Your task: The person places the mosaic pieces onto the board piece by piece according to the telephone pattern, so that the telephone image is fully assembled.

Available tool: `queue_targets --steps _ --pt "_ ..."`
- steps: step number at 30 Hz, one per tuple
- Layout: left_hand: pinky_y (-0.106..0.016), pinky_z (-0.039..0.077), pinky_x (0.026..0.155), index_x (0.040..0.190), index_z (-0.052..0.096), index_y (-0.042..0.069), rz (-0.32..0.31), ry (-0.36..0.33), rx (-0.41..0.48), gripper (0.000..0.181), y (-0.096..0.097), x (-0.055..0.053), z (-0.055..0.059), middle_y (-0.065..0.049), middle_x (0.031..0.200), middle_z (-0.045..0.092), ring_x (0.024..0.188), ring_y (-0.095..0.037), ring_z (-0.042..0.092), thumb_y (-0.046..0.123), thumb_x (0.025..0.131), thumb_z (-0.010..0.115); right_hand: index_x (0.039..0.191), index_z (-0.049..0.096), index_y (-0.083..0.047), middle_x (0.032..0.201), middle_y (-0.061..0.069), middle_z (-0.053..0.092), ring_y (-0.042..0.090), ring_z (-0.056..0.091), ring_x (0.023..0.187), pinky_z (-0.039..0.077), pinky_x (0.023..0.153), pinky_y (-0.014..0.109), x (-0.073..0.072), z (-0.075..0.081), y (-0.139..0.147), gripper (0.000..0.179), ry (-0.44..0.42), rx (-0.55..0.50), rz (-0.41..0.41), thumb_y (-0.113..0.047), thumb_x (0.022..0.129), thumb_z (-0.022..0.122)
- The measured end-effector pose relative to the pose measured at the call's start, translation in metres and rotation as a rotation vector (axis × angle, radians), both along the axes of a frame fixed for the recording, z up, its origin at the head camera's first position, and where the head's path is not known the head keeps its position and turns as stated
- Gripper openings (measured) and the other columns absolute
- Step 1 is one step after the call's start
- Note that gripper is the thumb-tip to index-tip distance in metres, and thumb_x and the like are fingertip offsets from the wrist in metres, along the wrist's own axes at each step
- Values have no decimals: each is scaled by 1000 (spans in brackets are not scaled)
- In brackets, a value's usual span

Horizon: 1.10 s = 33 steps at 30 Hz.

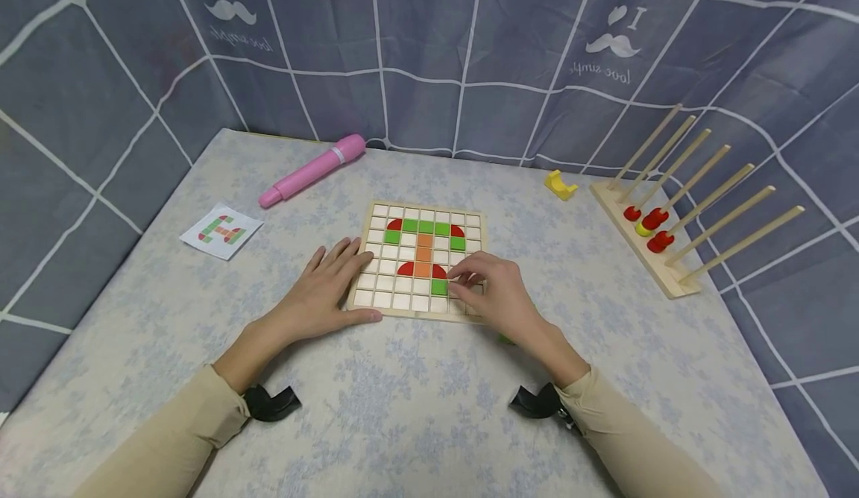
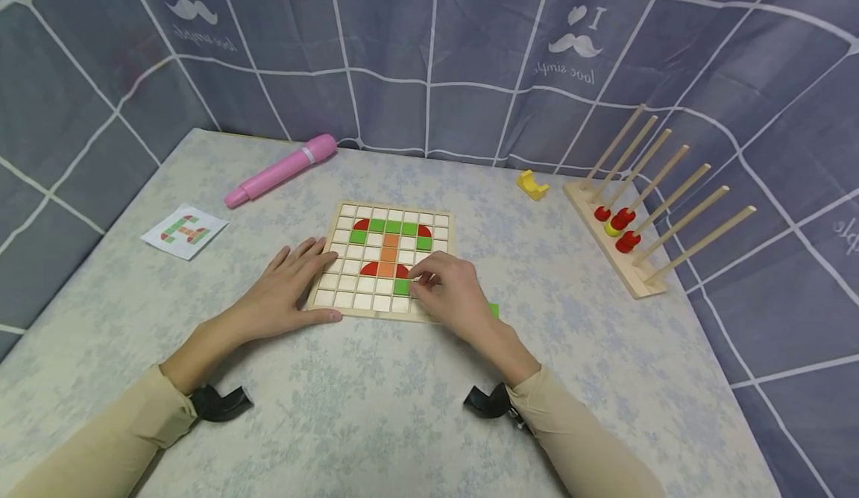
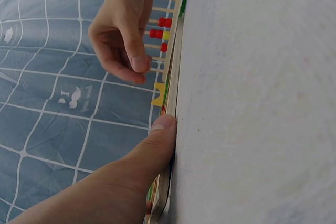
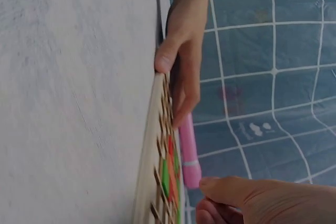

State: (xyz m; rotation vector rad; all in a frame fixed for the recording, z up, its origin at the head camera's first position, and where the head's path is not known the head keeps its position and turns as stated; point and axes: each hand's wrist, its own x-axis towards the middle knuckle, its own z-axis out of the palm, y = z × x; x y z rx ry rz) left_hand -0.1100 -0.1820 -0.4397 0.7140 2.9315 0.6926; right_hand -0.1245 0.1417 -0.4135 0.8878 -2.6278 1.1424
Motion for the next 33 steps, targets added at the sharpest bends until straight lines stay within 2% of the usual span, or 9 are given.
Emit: queue_targets --steps 5,13,16,19,21,24,33 --pt "-65 6 130 163 35 7 -2 2 -1 101 -1 1 -1 -21 174 20 163 -40 12 60 89 78 103 80 -8 98 1 75 14 72 85 63 79 36 2 5 24 12 -26 6 -28 -7 91 83" --pt "-65 6 130 163 35 7 2 2 -4 101 -2 1 -2 -21 174 20 164 -40 12 61 88 77 103 81 -8 99 2 78 15 72 83 64 77 43 1 0 73 16 -26 42 -90 -6 88 86" --pt "-65 6 130 163 35 7 3 2 3 101 -2 1 -2 -21 175 20 164 -40 11 61 88 78 105 81 -11 101 0 78 14 72 85 64 81 43 -2 1 87 18 -74 81 -110 -10 88 87" --pt "-65 5 130 163 35 7 8 6 21 101 -1 1 -2 -21 174 20 163 -40 12 59 88 79 109 81 -13 104 -2 77 15 71 90 63 85 41 -3 2 98 24 -168 134 -118 -16 86 89" --pt "-64 5 130 162 36 7 10 7 39 101 0 1 -2 -22 174 20 163 -41 12 58 87 80 111 81 -15 106 -2 77 16 71 92 62 87 40 -4 1 104 29 -216 177 -118 -19 84 91" --pt "-63 5 130 161 38 7 15 13 54 101 1 1 -3 -22 174 22 163 -41 12 58 86 81 112 81 -16 107 -3 77 15 70 94 62 87 38 -4 -1 112 34 -242 227 -108 -20 81 94" --pt "-63 4 131 158 42 7 41 43 66 101 3 1 -4 -22 172 27 163 -41 13 59 82 84 106 81 -15 96 -6 74 13 66 85 60 79 33 -1 -3 119 32 -207 241 -26 -8 78 94"
